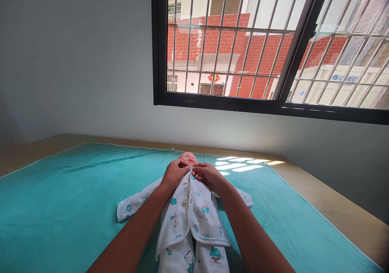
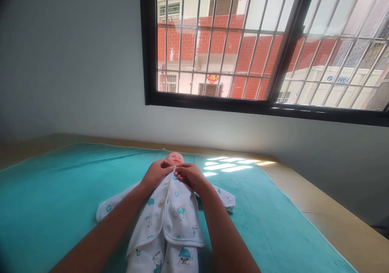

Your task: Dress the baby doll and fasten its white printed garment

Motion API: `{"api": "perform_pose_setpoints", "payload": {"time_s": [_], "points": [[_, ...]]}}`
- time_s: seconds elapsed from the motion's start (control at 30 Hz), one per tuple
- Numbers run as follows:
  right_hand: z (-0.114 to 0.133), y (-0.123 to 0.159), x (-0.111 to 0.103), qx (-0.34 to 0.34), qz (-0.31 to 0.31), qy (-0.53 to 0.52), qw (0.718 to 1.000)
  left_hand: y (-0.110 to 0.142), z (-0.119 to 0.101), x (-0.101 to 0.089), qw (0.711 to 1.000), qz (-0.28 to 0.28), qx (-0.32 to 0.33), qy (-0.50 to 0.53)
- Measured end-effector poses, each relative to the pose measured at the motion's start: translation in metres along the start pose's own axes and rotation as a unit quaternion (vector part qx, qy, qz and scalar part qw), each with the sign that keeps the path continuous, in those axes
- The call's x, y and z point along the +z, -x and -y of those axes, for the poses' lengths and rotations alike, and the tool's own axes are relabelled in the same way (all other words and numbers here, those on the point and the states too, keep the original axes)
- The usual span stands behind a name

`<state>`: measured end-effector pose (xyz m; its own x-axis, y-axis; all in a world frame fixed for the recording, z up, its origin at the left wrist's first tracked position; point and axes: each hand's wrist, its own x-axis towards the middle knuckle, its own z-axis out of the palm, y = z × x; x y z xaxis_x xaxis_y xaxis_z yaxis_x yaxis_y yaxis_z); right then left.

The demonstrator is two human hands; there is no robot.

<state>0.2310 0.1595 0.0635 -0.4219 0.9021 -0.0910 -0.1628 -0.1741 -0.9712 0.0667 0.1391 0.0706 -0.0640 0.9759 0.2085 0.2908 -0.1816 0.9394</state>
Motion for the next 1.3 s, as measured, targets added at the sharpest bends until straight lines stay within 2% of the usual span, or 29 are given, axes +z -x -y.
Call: {"api": "perform_pose_setpoints", "payload": {"time_s": [0.23, 0.37, 0.5, 0.63, 0.87, 1.3], "points": [[0.003, 0.002, 0.006, -0.021, -0.051, 0.116, 0.992, 0.001, -0.002, -0.001, 0.999, -0.001, -0.013, 0.029], [0.008, 0.006, 0.010, -0.047, -0.063, 0.236, 0.969, 0.002, -0.004, -0.002, 0.999, -0.012, -0.022, 0.034], [0.008, 0.005, 0.011, -0.073, -0.061, 0.268, 0.959, 0.000, -0.002, -0.001, 0.998, -0.021, -0.036, 0.040], [0.004, 0.001, 0.010, -0.134, -0.088, 0.325, 0.932, -0.002, 0.002, 0.000, 0.997, -0.033, -0.051, 0.054], [-0.004, -0.007, 0.013, -0.213, -0.092, 0.345, 0.910, -0.001, 0.001, -0.001, 0.994, -0.033, -0.066, 0.078], [-0.015, -0.016, 0.009, -0.201, -0.091, 0.310, 0.925, -0.001, -0.001, 0.001, 0.990, -0.066, -0.105, 0.071]]}}
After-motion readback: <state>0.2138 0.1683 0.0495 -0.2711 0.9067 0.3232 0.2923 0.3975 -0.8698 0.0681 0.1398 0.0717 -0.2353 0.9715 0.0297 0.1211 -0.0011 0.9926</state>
